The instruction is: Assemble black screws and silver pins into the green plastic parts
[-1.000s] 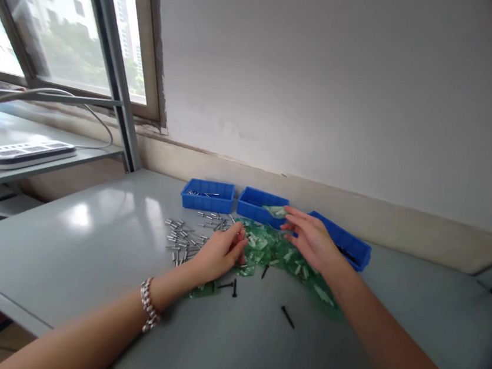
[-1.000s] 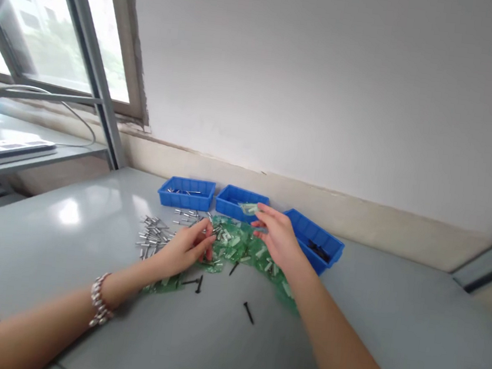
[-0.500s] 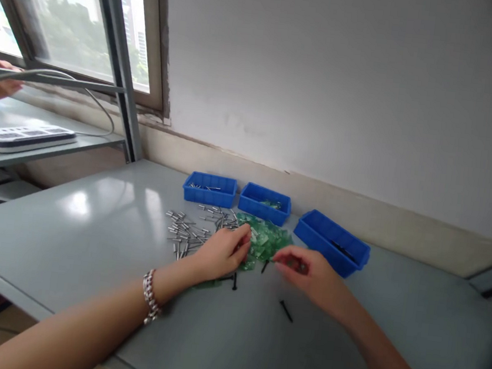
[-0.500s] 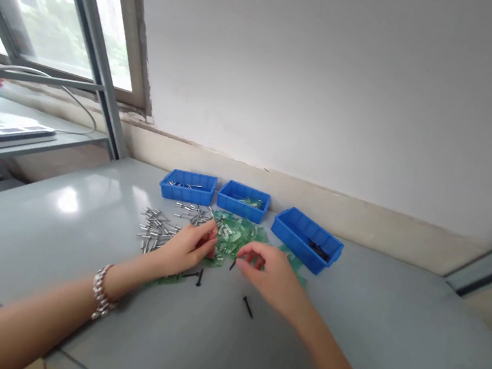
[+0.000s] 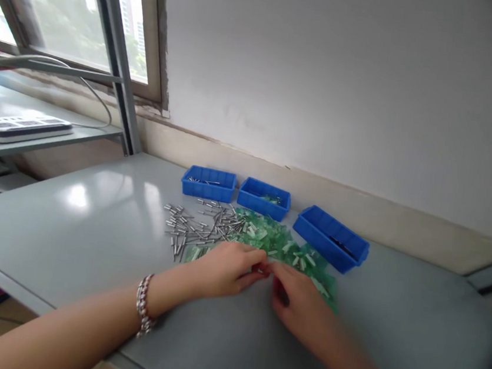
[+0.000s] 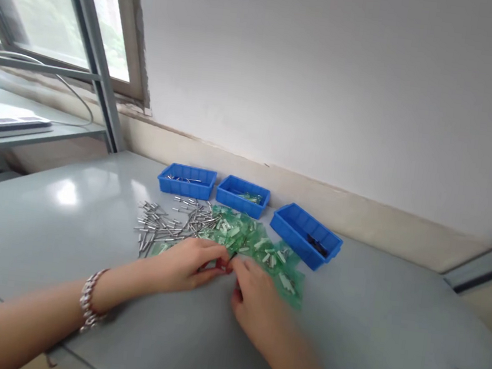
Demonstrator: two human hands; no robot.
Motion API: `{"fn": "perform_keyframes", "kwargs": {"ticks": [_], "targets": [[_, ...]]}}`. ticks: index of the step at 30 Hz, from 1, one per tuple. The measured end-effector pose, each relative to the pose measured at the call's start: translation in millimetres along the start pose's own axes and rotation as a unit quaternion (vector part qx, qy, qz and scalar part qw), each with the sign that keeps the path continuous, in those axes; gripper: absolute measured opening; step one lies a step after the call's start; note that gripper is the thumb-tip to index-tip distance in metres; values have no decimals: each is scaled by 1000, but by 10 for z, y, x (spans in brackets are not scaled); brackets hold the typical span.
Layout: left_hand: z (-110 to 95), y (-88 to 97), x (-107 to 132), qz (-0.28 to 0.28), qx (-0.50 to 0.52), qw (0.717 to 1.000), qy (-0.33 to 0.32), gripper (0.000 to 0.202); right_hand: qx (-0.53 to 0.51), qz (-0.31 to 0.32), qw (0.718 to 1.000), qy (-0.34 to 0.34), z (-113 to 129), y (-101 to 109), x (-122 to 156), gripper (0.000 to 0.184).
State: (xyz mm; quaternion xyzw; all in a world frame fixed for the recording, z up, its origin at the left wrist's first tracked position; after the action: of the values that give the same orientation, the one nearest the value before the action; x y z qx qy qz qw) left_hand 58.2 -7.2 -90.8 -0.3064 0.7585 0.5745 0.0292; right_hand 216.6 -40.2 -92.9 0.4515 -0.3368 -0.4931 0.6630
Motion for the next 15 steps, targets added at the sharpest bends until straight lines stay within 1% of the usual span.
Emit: {"fn": "perform_keyframes", "kwargs": {"ticks": [4,7,9,12,15], "targets": [[0,6,-9,3,0,1000,0,15,-6,-11,1000,-11,-24,81,-6,33],[-7,17,-15,5,-12,1000,3,14,17,3,999,-47,-44,133,27,29],[-14,21,-16,4,-14,1000,2,14,32,20,998,-56,-62,124,52,29],[-21,20,-14,2,-18,1000,6,12,43,36,998,-41,-88,57,72,32],[-26,19,-16,10,-24,999,24,12,42,29,998,-19,-93,-1,65,33]]}}
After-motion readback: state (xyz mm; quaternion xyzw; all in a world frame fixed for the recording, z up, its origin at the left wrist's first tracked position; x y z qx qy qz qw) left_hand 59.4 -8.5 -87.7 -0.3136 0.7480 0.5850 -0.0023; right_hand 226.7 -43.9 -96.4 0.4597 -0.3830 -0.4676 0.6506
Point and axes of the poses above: each hand's wrist, its own x-axis away from the middle knuckle, its own y-axis out of the back of the hand, z = x × y, the point moved 2 cm from there along -x, towards the middle knuckle, and after that the axes turned 9 degrees about -y, right-handed, at the moved point
